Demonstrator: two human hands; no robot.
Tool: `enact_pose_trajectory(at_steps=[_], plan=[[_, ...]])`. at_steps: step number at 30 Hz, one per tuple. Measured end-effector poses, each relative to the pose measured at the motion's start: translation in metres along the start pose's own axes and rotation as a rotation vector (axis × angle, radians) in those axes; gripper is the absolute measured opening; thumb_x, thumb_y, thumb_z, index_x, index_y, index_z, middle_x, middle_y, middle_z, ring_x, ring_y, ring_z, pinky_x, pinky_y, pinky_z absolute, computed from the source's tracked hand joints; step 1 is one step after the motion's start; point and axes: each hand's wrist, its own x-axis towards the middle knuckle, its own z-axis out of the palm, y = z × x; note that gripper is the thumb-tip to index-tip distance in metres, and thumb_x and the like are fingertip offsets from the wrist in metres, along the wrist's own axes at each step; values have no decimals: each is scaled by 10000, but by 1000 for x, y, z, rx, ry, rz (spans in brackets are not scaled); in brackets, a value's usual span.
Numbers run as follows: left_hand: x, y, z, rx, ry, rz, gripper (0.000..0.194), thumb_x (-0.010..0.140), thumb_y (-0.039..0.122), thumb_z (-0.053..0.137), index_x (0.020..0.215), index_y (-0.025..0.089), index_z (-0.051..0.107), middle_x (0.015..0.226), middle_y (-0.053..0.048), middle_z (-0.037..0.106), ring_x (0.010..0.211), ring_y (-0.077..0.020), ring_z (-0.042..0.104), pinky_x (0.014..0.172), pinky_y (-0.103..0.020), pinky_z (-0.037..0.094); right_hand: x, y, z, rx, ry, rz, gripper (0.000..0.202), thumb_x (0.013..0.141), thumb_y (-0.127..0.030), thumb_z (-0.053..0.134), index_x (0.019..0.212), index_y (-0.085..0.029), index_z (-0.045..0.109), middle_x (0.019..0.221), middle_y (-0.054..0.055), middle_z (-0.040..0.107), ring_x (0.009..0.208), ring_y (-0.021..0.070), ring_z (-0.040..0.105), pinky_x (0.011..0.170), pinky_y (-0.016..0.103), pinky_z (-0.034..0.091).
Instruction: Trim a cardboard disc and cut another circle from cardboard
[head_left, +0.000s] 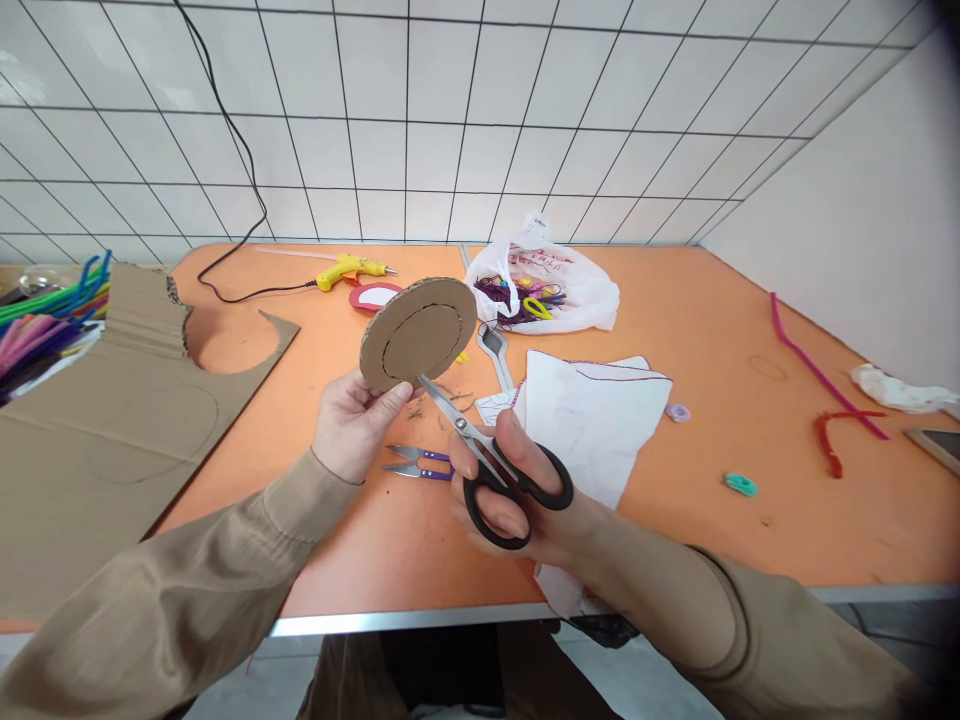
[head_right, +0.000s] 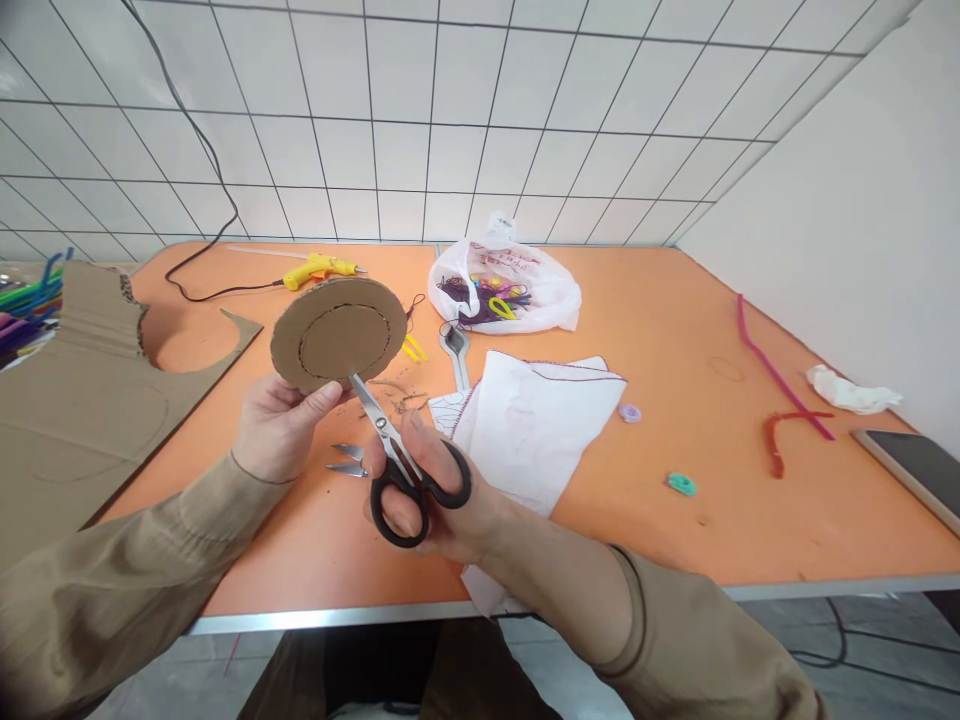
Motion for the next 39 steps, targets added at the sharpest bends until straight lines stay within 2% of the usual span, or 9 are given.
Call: enact_pose_trajectory(at_steps=[4, 7, 10, 13, 17, 22, 26, 39], plan=[[1, -1, 2, -18, 0, -38, 179, 625, 279, 845, 759, 199, 756, 800, -15, 759, 758, -158, 699, 754, -310, 602, 0, -2, 2, 7, -6, 10, 465, 843, -650, 517, 769, -191, 514, 386, -101, 360, 334, 50, 208, 326, 160, 180], [2, -2, 6, -77, 40, -134, 264, 565, 309, 876, 755, 183, 743, 783, -15, 750, 739, -151, 696, 718, -280, 600, 1, -1, 1, 39, -25, 20, 452, 857, -642, 503, 791, -195, 519, 411, -101, 368, 346, 52, 209, 332, 159, 172], [5, -4, 6, -159, 80, -218, 331, 528, 307, 893, 784, 177, 729, 806, -22, 752, 770, -176, 707, 720, -290, 605, 0, 1, -3, 60, -48, 42, 480, 846, -677, 482, 833, -199, 525, 453, -79, 443, 379, 65, 296, 365, 170, 219], [12, -7, -2, -227, 132, -220, 334, 558, 250, 875, 842, 178, 717, 890, -39, 763, 868, -213, 714, 766, -307, 600, -2, 2, -4, 2, -56, 65, 558, 842, -727, 412, 838, -182, 533, 498, -23, 543, 432, 88, 400, 417, 197, 258], [16, -6, -10, -271, 135, -245, 266, 623, 170, 813, 871, 152, 718, 934, -69, 766, 923, -223, 711, 785, -303, 595, -5, -2, 0, -133, 44, 27, 555, 829, -719, 448, 866, -174, 542, 531, -7, 580, 445, 87, 447, 448, 206, 248], [11, 2, -3, -291, 87, -292, 228, 581, 166, 832, 785, 151, 729, 872, -61, 771, 852, -226, 724, 739, -303, 612, -5, -5, 5, -241, 168, -8, 550, 802, -725, 483, 845, -181, 550, 488, -28, 530, 425, 85, 416, 433, 204, 228], [10, 5, 0, -267, 72, -282, 225, 575, 187, 843, 761, 148, 722, 845, -60, 771, 831, -225, 728, 719, -302, 614, -4, -5, 6, -246, 213, 0, 559, 771, -744, 510, 841, -190, 543, 465, -45, 503, 407, 76, 380, 431, 196, 239], [7, 5, 1, -157, 44, -183, 257, 562, 271, 862, 750, 182, 711, 814, -36, 758, 815, -234, 718, 755, -384, 605, -4, -5, 2, -121, 139, -9, 524, 807, -709, 505, 841, -190, 562, 461, -51, 484, 402, 79, 362, 401, 194, 215]])
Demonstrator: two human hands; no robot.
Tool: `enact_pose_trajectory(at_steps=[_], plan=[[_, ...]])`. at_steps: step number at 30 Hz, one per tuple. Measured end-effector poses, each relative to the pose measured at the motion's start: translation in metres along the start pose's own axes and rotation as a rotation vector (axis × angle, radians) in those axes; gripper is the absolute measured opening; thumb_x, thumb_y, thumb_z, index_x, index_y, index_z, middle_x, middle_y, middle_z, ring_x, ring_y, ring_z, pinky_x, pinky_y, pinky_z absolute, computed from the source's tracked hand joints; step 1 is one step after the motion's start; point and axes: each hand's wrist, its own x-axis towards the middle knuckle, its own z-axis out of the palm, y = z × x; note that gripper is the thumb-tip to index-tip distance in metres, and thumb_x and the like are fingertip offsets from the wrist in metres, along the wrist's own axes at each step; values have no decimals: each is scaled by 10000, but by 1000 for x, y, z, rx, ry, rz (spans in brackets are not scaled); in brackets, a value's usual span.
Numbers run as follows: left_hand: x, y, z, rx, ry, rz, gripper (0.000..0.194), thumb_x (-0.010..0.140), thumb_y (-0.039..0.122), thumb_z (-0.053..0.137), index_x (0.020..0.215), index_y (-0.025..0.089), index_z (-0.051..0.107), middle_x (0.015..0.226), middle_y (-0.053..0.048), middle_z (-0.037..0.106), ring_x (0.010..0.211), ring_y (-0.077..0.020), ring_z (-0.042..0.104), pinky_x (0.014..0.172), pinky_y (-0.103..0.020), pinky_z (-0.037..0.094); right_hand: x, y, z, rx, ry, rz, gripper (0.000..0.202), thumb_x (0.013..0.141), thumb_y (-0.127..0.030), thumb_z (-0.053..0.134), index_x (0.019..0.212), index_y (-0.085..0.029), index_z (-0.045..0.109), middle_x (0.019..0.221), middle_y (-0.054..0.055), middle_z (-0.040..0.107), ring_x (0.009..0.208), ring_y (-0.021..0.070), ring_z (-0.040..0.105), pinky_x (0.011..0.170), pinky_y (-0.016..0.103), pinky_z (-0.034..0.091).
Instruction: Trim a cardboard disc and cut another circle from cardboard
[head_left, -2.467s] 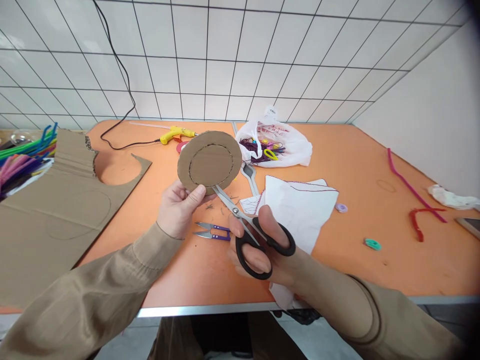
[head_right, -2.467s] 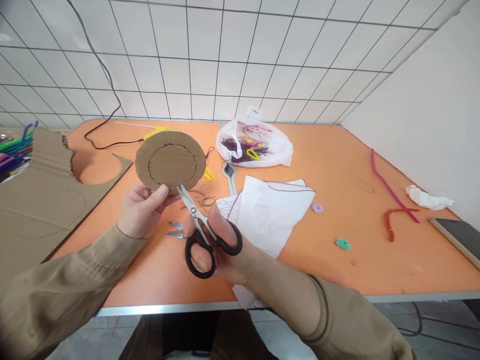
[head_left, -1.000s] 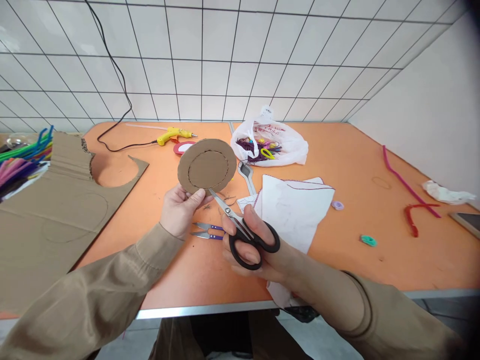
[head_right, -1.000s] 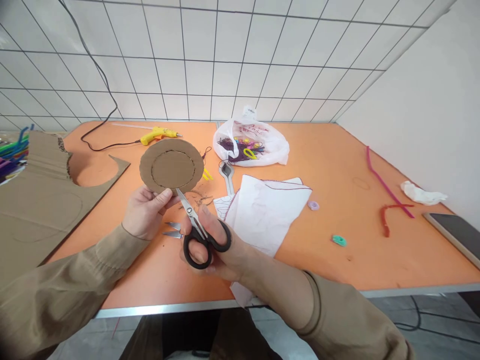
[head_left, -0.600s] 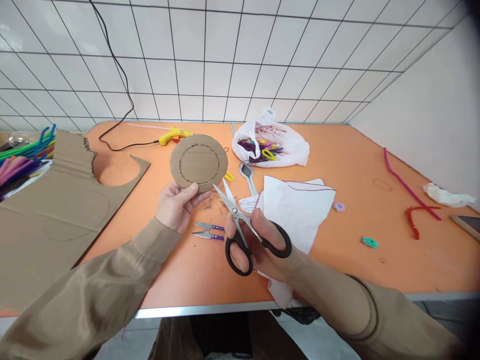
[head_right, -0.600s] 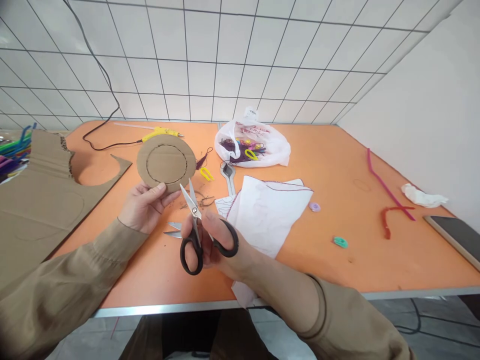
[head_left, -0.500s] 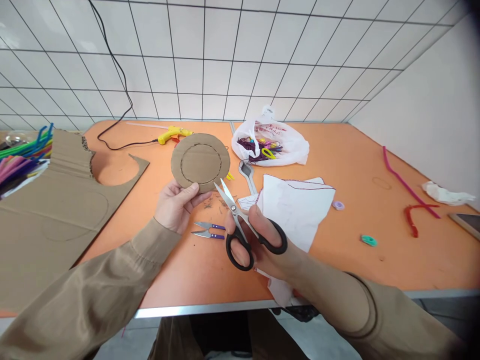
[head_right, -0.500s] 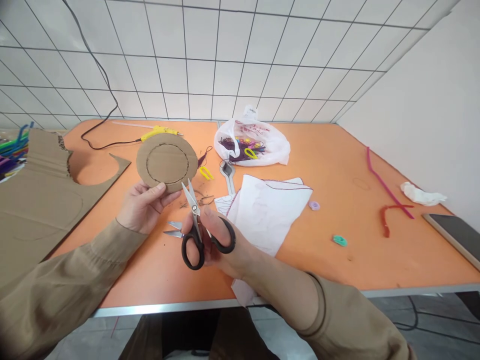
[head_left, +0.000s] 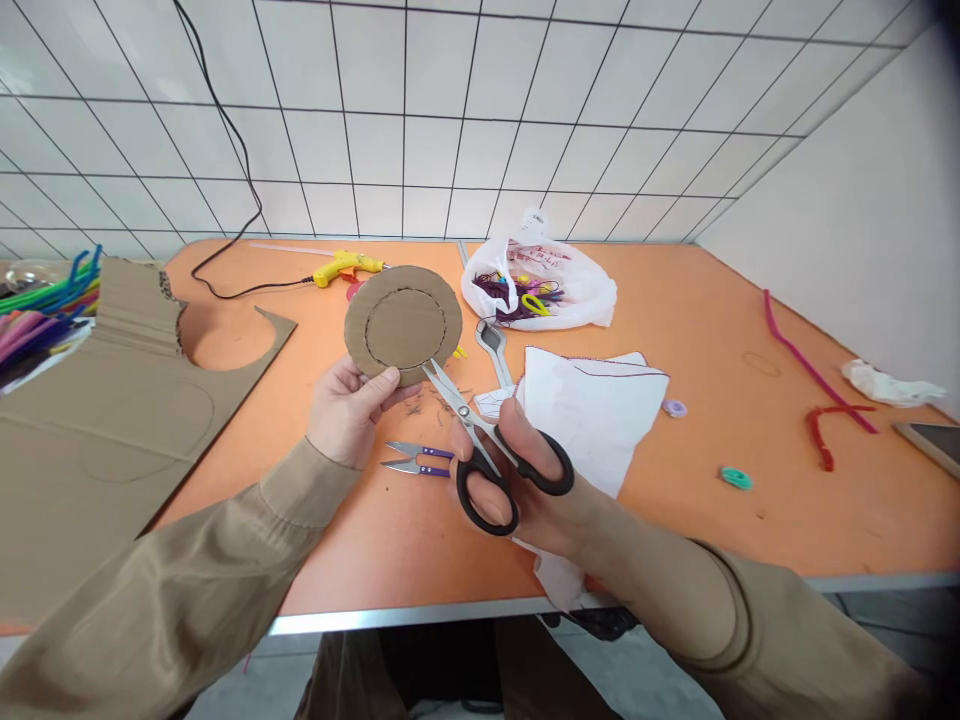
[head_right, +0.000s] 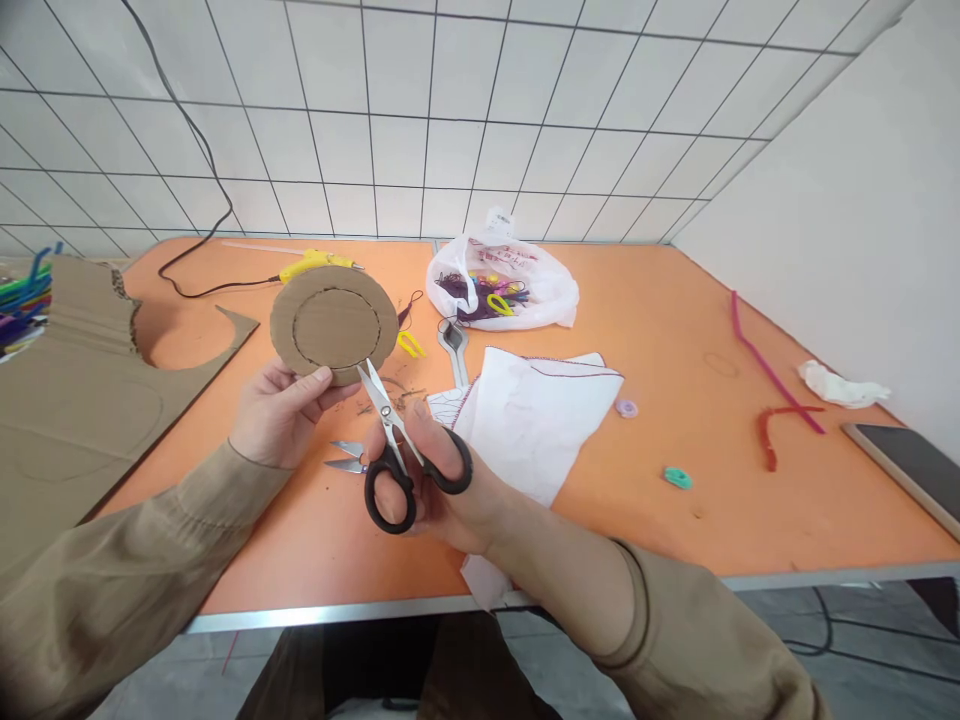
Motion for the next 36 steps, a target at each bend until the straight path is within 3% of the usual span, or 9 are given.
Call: enact_pose_trajectory(at_steps=[9, 17, 22, 28, 32, 36], plan=[[-4, -3, -3, 85, -11, 94, 229, 601, 295, 847, 761, 193, 719, 822, -25, 748, 774, -207, 698, 781, -417, 586, 1, -2, 0, 35, -16, 17, 531, 809, -721, 485, 825, -193, 546, 440, -66, 458, 382, 71, 315, 379, 194, 212], [-5, 2, -3, 134, 12, 89, 211, 596, 283, 847, 742, 189, 727, 771, -33, 740, 725, -214, 697, 729, -386, 578, 2, 2, 0, 2, -30, 25, 493, 819, -689, 510, 787, -197, 509, 406, -92, 405, 349, 57, 215, 365, 203, 149], [-4, 0, -2, 117, 15, 72, 225, 595, 302, 848, 746, 194, 721, 762, -22, 734, 726, -205, 697, 724, -369, 577, 2, 4, 0, -29, -42, 7, 505, 794, -699, 539, 825, -195, 514, 423, -86, 425, 372, 63, 247, 389, 214, 165], [1, -1, 0, 43, 41, 0, 280, 542, 291, 874, 740, 177, 712, 708, -13, 727, 639, -165, 679, 600, -285, 589, 2, 2, -2, 120, -142, 62, 499, 820, -700, 499, 840, -202, 519, 454, -73, 459, 392, 73, 310, 392, 195, 236], [1, -2, 1, -14, 26, -58, 306, 518, 288, 888, 739, 166, 715, 752, -30, 746, 694, -188, 701, 646, -310, 609, 3, 1, -4, 197, -209, 67, 497, 823, -700, 493, 838, -204, 525, 454, -72, 444, 384, 70, 286, 375, 176, 237], [-2, -3, 2, 18, 20, -28, 290, 550, 289, 878, 760, 169, 718, 783, -38, 757, 729, -203, 715, 719, -345, 611, 3, 2, -5, 219, -204, 62, 522, 827, -720, 458, 828, -203, 533, 455, -70, 435, 384, 66, 281, 378, 170, 242]])
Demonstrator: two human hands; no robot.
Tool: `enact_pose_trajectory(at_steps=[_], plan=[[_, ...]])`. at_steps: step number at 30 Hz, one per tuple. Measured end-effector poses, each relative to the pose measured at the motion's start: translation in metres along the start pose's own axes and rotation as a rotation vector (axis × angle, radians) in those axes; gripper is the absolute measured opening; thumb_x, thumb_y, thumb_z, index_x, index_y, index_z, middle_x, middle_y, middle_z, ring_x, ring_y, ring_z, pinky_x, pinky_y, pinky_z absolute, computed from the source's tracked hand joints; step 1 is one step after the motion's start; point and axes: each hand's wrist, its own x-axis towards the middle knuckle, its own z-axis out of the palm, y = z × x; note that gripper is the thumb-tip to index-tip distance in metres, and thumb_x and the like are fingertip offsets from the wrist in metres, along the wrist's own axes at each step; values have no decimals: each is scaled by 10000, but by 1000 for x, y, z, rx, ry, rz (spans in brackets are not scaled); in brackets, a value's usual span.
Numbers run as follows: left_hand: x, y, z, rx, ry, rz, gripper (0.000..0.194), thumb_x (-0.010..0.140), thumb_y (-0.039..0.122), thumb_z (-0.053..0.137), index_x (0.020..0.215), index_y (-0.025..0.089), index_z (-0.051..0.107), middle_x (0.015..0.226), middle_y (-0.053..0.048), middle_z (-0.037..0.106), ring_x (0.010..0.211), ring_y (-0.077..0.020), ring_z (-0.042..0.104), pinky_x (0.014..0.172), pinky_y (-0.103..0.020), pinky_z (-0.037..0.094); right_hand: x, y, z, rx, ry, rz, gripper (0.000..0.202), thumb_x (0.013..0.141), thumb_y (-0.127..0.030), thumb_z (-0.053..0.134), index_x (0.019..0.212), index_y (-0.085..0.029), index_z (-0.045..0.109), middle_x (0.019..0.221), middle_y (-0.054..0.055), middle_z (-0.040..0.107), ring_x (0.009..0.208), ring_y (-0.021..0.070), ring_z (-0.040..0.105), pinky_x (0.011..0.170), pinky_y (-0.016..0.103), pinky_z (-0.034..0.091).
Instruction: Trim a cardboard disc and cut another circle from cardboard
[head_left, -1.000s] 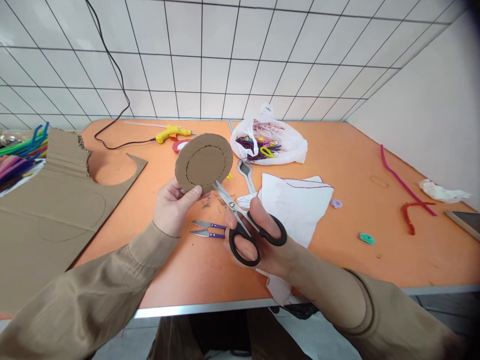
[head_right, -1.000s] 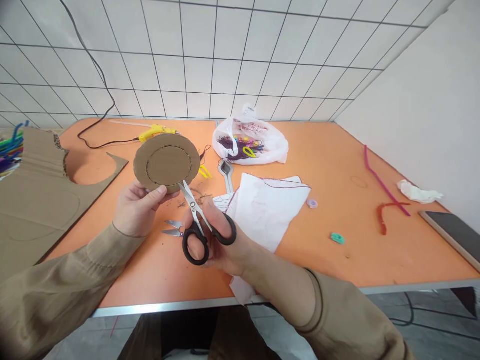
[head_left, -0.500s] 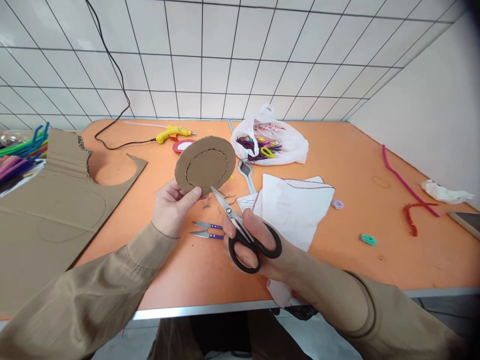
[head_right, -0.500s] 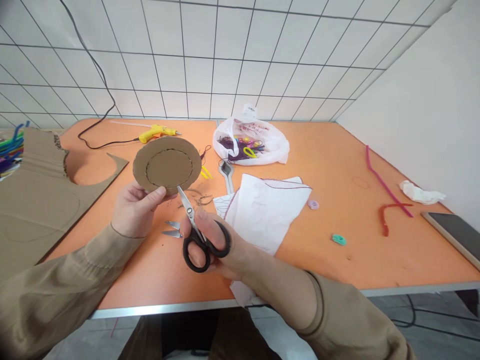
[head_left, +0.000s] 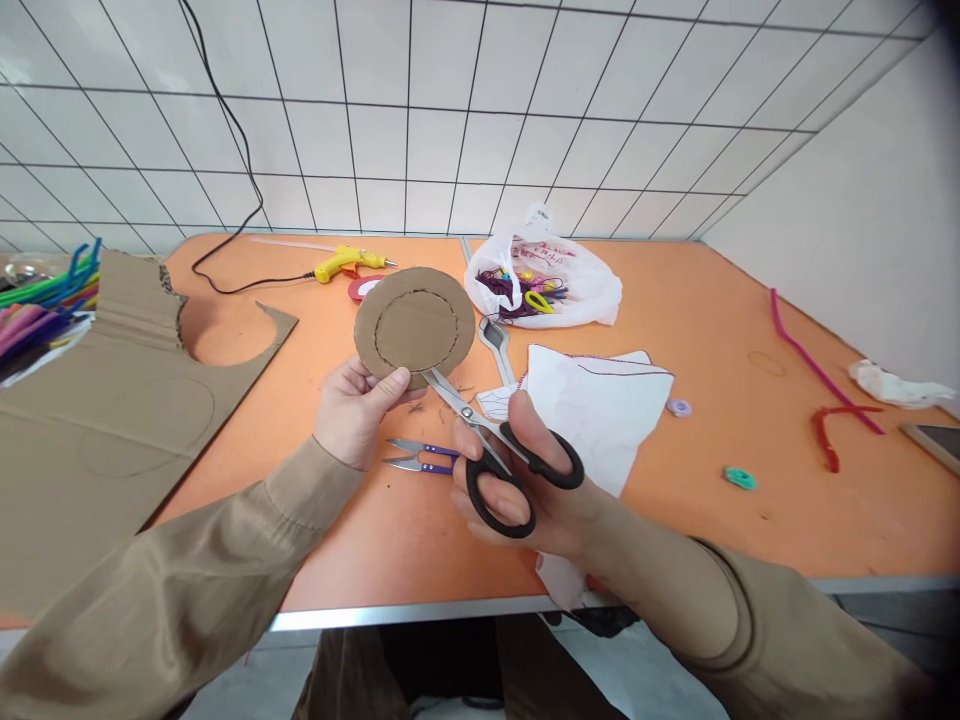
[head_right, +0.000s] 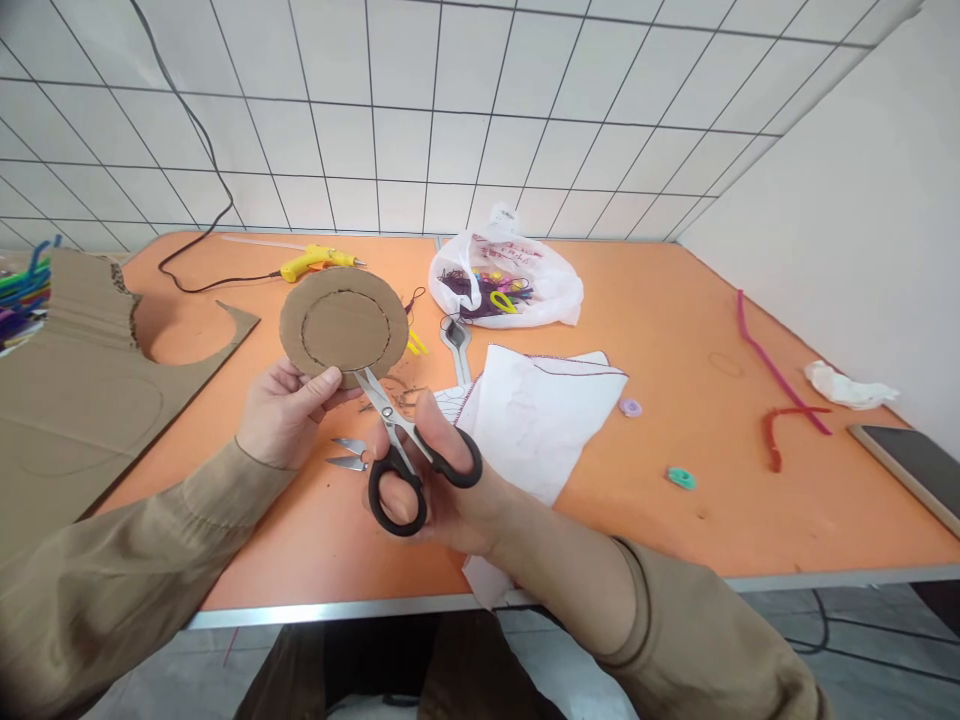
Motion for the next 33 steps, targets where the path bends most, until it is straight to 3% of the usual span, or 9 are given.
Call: enact_pose_trajectory(at_steps=[8, 26, 33], plan=[[-4, -1, 1, 48, 48, 70, 271, 547, 250, 879, 749, 167, 718, 766, -24, 753, 719, -185, 706, 722, -341, 602, 0, 1, -2, -95, 80, -15, 520, 825, -712, 474, 838, -195, 539, 447, -64, 468, 384, 73, 329, 378, 187, 254], [-5, -3, 2, 77, 78, 96, 289, 551, 257, 875, 763, 174, 697, 762, -14, 741, 721, -189, 700, 741, -381, 603, 5, 3, 2, -97, 63, -33, 467, 829, -661, 523, 757, -202, 480, 382, -102, 357, 339, 59, 203, 340, 177, 180], [-3, -1, 2, 7, 14, 15, 288, 536, 245, 880, 753, 176, 704, 760, -19, 747, 737, -181, 701, 752, -340, 601, 0, -1, 1, -8, -52, -23, 489, 873, -675, 431, 843, -195, 521, 462, -67, 460, 394, 73, 308, 363, 177, 222]])
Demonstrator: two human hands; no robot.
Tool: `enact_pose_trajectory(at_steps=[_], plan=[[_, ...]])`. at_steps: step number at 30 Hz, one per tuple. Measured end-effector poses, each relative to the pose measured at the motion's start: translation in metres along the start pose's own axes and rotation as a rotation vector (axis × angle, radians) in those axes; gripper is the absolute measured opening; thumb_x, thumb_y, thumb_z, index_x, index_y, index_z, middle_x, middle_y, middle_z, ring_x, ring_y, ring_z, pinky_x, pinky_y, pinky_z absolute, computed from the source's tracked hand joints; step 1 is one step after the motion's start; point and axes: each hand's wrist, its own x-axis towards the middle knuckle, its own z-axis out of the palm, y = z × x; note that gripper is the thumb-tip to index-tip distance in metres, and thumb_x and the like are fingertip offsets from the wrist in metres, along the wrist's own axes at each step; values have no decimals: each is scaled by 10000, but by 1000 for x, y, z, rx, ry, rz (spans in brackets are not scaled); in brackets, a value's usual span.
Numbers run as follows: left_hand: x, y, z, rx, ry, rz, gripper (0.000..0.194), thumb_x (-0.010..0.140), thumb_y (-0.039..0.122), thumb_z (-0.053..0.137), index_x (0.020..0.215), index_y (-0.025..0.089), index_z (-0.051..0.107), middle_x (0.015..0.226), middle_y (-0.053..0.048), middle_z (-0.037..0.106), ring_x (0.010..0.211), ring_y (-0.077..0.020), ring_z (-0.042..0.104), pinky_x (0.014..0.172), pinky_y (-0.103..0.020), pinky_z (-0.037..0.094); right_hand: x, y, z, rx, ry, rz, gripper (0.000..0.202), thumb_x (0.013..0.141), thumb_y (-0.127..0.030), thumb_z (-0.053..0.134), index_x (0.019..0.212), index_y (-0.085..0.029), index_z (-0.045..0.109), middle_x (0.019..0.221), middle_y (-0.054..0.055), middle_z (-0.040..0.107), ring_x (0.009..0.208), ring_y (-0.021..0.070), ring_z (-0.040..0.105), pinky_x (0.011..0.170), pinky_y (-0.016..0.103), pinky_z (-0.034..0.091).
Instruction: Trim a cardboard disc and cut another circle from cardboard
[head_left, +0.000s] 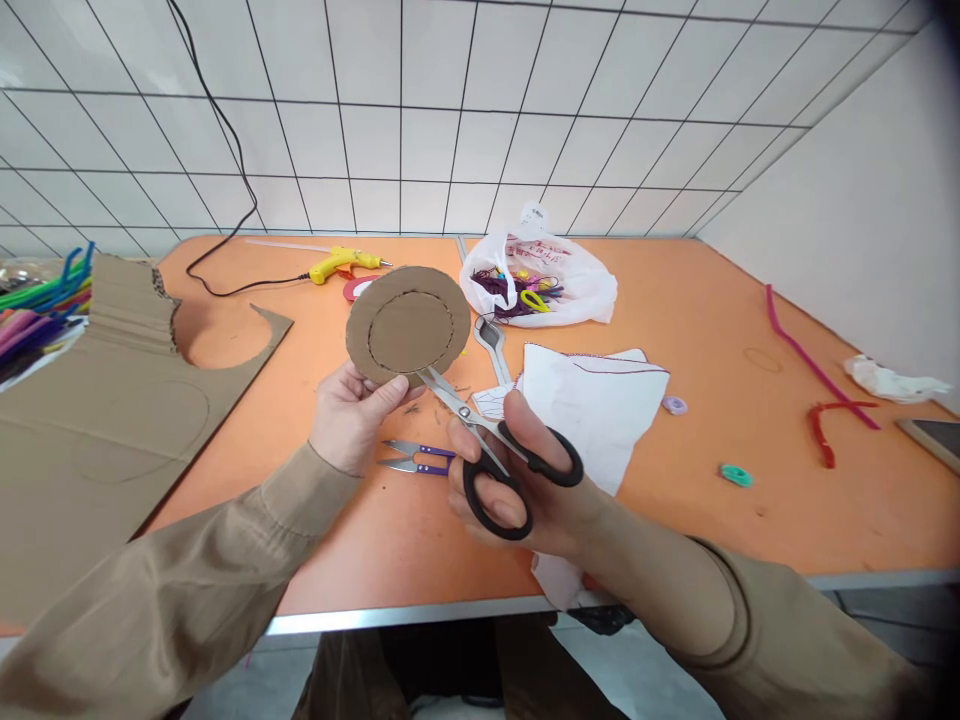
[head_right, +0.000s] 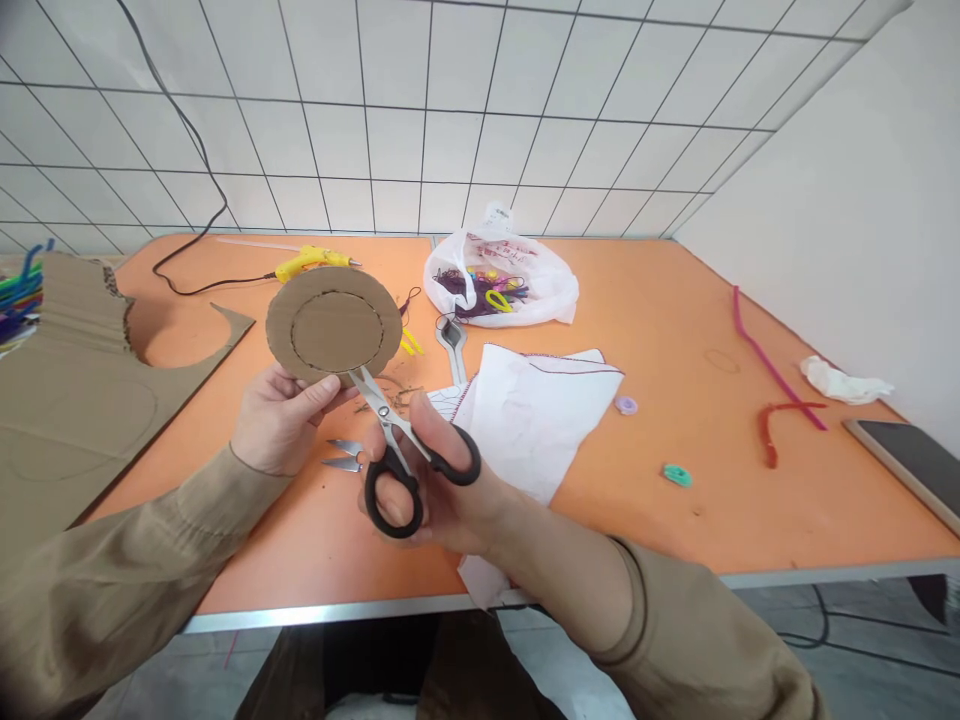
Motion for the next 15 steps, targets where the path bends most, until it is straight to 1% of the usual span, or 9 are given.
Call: enact_pose_trajectory(at_steps=[3, 6, 10, 15], plan=[[2, 1, -1, -12, -9, -34, 272, 556, 232, 862, 773, 178, 706, 781, -21, 749, 734, -186, 702, 732, -331, 590, -1, 1, -2, 5, -22, 10, 540, 896, -691, 333, 868, -188, 530, 494, -33, 513, 421, 92, 361, 377, 190, 244], [2, 1, -1, -44, -17, -68, 257, 562, 212, 850, 774, 173, 711, 794, -25, 747, 765, -187, 702, 735, -317, 583, -1, 2, -4, 26, -38, -3, 536, 901, -684, 331, 867, -190, 536, 497, -29, 504, 432, 96, 360, 376, 185, 252], [1, 1, -1, -72, -18, -85, 244, 552, 206, 854, 747, 167, 713, 781, -23, 743, 756, -167, 695, 729, -289, 583, 1, 0, -3, 98, -87, 1, 519, 903, -670, 352, 884, -194, 558, 489, -47, 463, 420, 83, 311, 364, 163, 253], [1, -1, -1, -75, -22, -69, 263, 545, 205, 861, 762, 173, 716, 774, -14, 742, 744, -159, 695, 726, -283, 587, 3, -2, -2, 163, -153, 10, 521, 917, -654, 330, 884, -187, 558, 488, -61, 418, 411, 72, 257, 352, 144, 246]])
